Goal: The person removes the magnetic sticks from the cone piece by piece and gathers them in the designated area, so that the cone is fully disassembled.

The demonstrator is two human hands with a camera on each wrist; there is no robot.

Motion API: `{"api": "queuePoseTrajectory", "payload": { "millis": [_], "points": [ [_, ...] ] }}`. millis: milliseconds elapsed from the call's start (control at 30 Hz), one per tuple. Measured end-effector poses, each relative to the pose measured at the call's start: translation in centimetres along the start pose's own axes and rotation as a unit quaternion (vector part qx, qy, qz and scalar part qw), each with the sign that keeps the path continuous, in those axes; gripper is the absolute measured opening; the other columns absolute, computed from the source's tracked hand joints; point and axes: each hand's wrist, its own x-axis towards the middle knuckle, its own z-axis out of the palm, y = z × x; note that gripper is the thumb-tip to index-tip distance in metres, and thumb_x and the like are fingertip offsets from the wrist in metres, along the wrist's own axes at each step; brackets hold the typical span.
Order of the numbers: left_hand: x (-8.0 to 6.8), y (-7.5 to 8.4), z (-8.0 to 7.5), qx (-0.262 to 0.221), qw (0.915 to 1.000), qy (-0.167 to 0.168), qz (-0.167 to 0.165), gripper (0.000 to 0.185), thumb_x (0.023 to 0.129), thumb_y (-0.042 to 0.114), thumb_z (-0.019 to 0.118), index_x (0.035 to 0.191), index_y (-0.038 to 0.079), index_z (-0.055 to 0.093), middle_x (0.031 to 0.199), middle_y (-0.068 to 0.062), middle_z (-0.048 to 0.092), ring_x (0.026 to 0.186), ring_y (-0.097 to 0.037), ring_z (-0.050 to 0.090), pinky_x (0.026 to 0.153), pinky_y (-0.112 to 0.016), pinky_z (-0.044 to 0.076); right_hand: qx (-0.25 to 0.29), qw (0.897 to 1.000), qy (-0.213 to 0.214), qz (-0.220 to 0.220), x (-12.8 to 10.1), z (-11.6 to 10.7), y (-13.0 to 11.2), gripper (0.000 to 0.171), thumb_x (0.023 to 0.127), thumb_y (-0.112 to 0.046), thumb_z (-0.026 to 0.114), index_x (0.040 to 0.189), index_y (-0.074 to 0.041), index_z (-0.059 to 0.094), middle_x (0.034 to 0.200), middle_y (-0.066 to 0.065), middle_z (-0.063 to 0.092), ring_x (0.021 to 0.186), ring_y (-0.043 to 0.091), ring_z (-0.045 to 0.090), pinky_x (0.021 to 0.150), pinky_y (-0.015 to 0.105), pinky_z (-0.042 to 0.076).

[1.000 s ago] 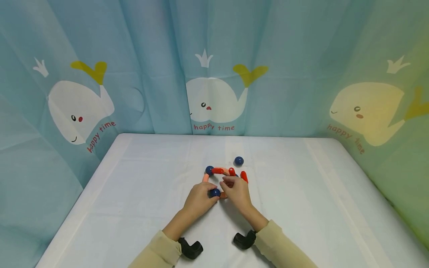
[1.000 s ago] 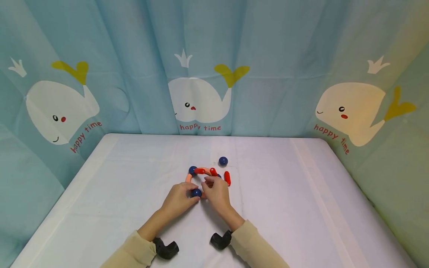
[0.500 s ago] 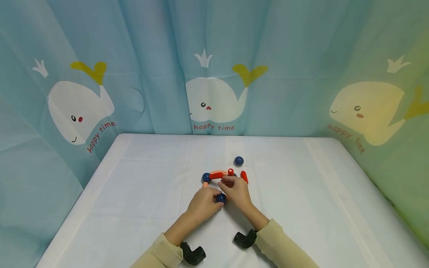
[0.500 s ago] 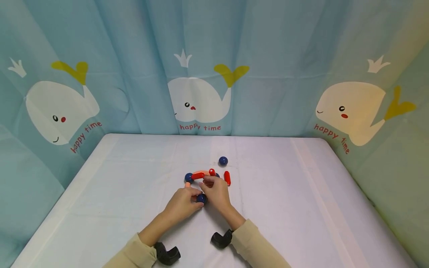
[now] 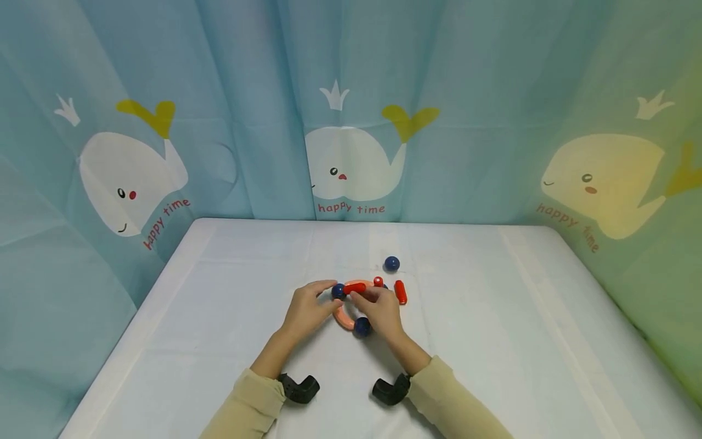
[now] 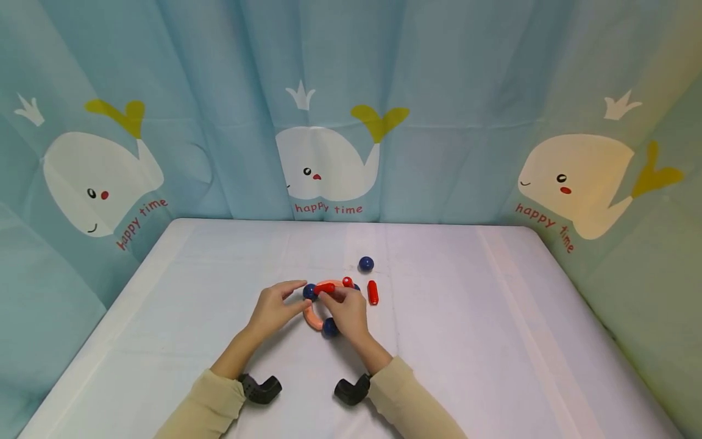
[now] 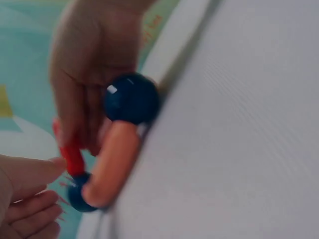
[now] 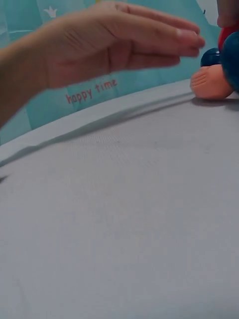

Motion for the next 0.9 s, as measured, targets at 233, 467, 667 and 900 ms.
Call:
{"api": "queuePoseTrajectory", "payload": {
  "millis": [233, 467, 667, 900],
  "points": [
    [-0.1, -2.0, 0.8, -0.003, 0.9995, 0.027, 0.016, 0.039, 0.080, 0.016, 0.072, 0.112, -0.003, 0.063, 0.110, -0.016, 0.063, 0.105, -0.032, 0.057, 0.088, -0.043, 0.045, 0.027, 0.999, -0.013, 0.042, 0.5, 1.1, -0.2, 0.016, 0.083, -0.013, 0.069, 0.091, 0.001, 0.070, 0.083, 0.008, 0.067, 0.071, 0.017, 0.060, 0.064, 0.028, 0.052],
    [0.0, -2.9, 1.2, -0.045, 0.9973, 0.054, -0.020, 0.044, 0.077, 0.014, 0.075, 0.115, -0.004, 0.062, 0.114, -0.017, 0.061, 0.109, -0.032, 0.054, 0.090, -0.041, 0.044, 0.020, 1.000, -0.019, -0.004, 1.1, 1.8, 0.0, 0.015, 0.082, -0.014, 0.070, 0.091, -0.003, 0.071, 0.084, 0.005, 0.068, 0.078, 0.016, 0.060, 0.070, 0.029, 0.050],
    [0.0, -3.4, 1.4, -0.054, 0.9958, 0.075, -0.003, 0.042, 0.075, 0.010, 0.076, 0.112, -0.005, 0.063, 0.112, -0.018, 0.062, 0.107, -0.032, 0.055, 0.090, -0.040, 0.044, 0.020, 0.999, -0.028, -0.035, 1.5, 2.2, 0.3, 0.015, 0.082, -0.016, 0.071, 0.090, -0.003, 0.071, 0.084, 0.003, 0.068, 0.079, 0.016, 0.060, 0.071, 0.029, 0.050],
    [0.2, -3.7, 1.6, -0.065, 0.9948, 0.078, 0.009, 0.039, 0.075, 0.007, 0.075, 0.111, -0.004, 0.064, 0.111, -0.017, 0.063, 0.107, -0.031, 0.056, 0.090, -0.039, 0.044, 0.037, 0.998, -0.027, -0.039, 1.5, 2.7, 0.6, 0.015, 0.082, -0.014, 0.070, 0.091, -0.001, 0.070, 0.085, 0.006, 0.068, 0.080, 0.017, 0.061, 0.070, 0.025, 0.051]
  ]
}}
